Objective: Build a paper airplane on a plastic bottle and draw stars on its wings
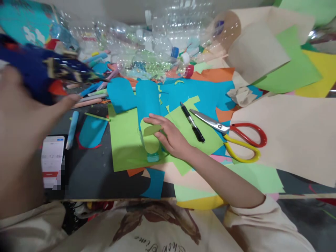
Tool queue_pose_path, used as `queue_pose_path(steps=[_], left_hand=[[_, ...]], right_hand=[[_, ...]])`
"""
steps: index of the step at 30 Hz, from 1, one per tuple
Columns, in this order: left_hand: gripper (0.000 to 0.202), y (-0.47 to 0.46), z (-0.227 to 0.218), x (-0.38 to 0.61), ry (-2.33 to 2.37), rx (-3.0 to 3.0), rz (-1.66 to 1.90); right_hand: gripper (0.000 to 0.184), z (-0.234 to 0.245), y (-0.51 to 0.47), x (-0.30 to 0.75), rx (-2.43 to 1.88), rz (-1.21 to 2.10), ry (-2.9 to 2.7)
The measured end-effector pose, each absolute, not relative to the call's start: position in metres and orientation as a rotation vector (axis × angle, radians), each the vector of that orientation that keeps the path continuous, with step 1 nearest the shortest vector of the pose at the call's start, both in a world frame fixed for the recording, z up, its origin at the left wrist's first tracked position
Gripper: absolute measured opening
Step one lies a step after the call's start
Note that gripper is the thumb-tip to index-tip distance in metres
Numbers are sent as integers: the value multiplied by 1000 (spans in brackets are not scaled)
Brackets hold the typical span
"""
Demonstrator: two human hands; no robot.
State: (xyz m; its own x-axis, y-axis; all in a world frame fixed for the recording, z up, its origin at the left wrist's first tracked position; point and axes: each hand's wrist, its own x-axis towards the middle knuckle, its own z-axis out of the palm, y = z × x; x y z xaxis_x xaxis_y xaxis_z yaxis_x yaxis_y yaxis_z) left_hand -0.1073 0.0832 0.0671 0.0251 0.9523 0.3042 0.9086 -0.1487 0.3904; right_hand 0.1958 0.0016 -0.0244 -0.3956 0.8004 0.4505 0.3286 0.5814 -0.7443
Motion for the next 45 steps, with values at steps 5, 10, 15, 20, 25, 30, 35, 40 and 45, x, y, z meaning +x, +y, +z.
queue_pose_path(steps=[5,10,15,20,25,30,35,40,45], left_hand=[[83,104,68,-49,1971,2401,292],[95,113,62,-51,1843,2399,224],[110,112,61,-51,1800,2326,258],[118,113,56,-51,1716,2331,385],[113,113,53,-54,1666,2355,408],[97,115,50,-57,1570,2419,538],[102,112,54,-59,1646,2480,428],[100,109,57,-65,1727,2416,412],[104,107,56,-69,1803,2464,299]], right_hand=[[31,-24,2,195,-915,667,-2006],[33,-23,2,195,-941,707,-2001],[30,-25,2,195,-888,718,-1945],[27,-27,2,195,-860,709,-1929],[26,-26,3,195,-899,686,-1967],[24,-26,3,195,-897,678,-1963],[24,-27,3,195,-910,708,-1958],[24,-26,3,195,-905,687,-1969],[23,-26,3,195,-880,694,-1963]])
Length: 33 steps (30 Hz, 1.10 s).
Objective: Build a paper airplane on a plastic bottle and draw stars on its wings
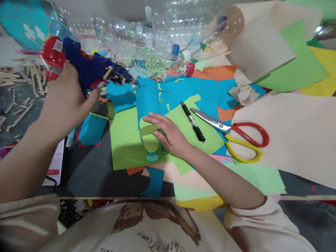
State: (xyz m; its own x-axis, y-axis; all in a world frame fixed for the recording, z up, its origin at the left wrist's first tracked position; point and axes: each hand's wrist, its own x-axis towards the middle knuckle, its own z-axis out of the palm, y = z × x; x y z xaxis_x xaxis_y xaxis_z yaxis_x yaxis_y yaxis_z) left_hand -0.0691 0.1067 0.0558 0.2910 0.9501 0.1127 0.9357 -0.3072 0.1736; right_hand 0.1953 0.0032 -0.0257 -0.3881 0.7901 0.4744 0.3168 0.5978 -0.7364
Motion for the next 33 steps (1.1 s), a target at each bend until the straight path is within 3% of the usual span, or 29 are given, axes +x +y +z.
queue_pose_path(steps=[8,17,25,33], left_hand=[[85,98,63,-61,1897,2539,160],[90,98,68,-52,2007,2463,36],[85,93,87,-50,2012,2474,193],[69,98,74,-42,1857,2526,195]], right_hand=[[20,-25,2,195,-876,723,-1942],[27,-23,3,195,-902,710,-1972],[31,-27,4,195,-870,677,-1977],[29,-26,4,195,-860,693,-1968]])
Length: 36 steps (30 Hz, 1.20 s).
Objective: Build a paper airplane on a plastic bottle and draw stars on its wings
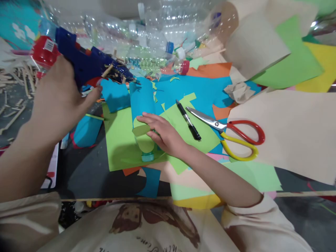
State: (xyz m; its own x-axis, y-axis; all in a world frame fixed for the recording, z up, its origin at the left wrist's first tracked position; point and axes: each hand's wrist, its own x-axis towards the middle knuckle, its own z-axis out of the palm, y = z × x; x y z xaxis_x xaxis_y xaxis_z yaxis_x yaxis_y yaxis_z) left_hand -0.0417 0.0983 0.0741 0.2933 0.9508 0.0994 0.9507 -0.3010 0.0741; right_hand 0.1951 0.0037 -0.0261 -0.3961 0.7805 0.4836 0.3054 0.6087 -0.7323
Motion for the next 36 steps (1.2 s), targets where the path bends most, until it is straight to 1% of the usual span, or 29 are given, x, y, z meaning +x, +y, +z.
queue_pose_path(steps=[4,9,12,19,23,26,30,33,36], left_hand=[[64,98,71,-42,1814,2552,168],[67,98,73,-40,1838,2547,76],[68,98,72,-40,1808,2546,96],[53,96,74,-38,1838,2497,119],[51,94,77,-40,1812,2508,182],[44,92,81,-40,1906,2533,47],[43,89,87,-39,2026,2513,-155],[46,88,87,-41,2050,2492,-168],[43,88,83,-44,2004,2508,-65]], right_hand=[[31,-27,4,195,-845,728,-1946],[33,-26,4,195,-875,735,-1959],[32,-25,4,195,-878,720,-1965],[34,-26,3,195,-911,777,-1955],[36,-26,3,195,-942,796,-1970],[34,-26,4,195,-923,766,-1967],[32,-26,4,195,-895,719,-1962],[35,-26,3,196,-913,716,-1971],[36,-26,3,196,-933,737,-1983]])
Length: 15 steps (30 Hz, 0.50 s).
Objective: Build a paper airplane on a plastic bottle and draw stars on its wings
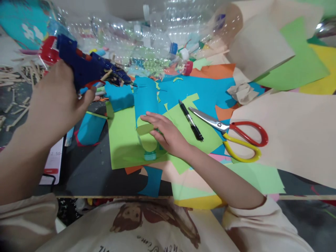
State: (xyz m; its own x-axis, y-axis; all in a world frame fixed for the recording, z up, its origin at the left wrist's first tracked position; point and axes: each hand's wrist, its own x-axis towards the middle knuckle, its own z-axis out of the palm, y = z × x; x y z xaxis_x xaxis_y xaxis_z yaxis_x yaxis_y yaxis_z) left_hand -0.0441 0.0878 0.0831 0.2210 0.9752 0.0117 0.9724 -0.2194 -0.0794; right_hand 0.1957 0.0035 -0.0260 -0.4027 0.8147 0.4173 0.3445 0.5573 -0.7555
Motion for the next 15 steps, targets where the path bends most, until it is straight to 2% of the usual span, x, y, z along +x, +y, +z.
queue_pose_path(steps=[8,12,15], left_hand=[[40,87,75,-48,-1881,-2419,-28],[51,82,73,-57,-1964,-2327,-13],[69,76,72,-80,-2168,-2152,-52]], right_hand=[[35,-26,4,196,-910,764,-1960],[37,-24,3,196,-951,806,-1959],[40,-24,3,195,-982,828,-1958]])
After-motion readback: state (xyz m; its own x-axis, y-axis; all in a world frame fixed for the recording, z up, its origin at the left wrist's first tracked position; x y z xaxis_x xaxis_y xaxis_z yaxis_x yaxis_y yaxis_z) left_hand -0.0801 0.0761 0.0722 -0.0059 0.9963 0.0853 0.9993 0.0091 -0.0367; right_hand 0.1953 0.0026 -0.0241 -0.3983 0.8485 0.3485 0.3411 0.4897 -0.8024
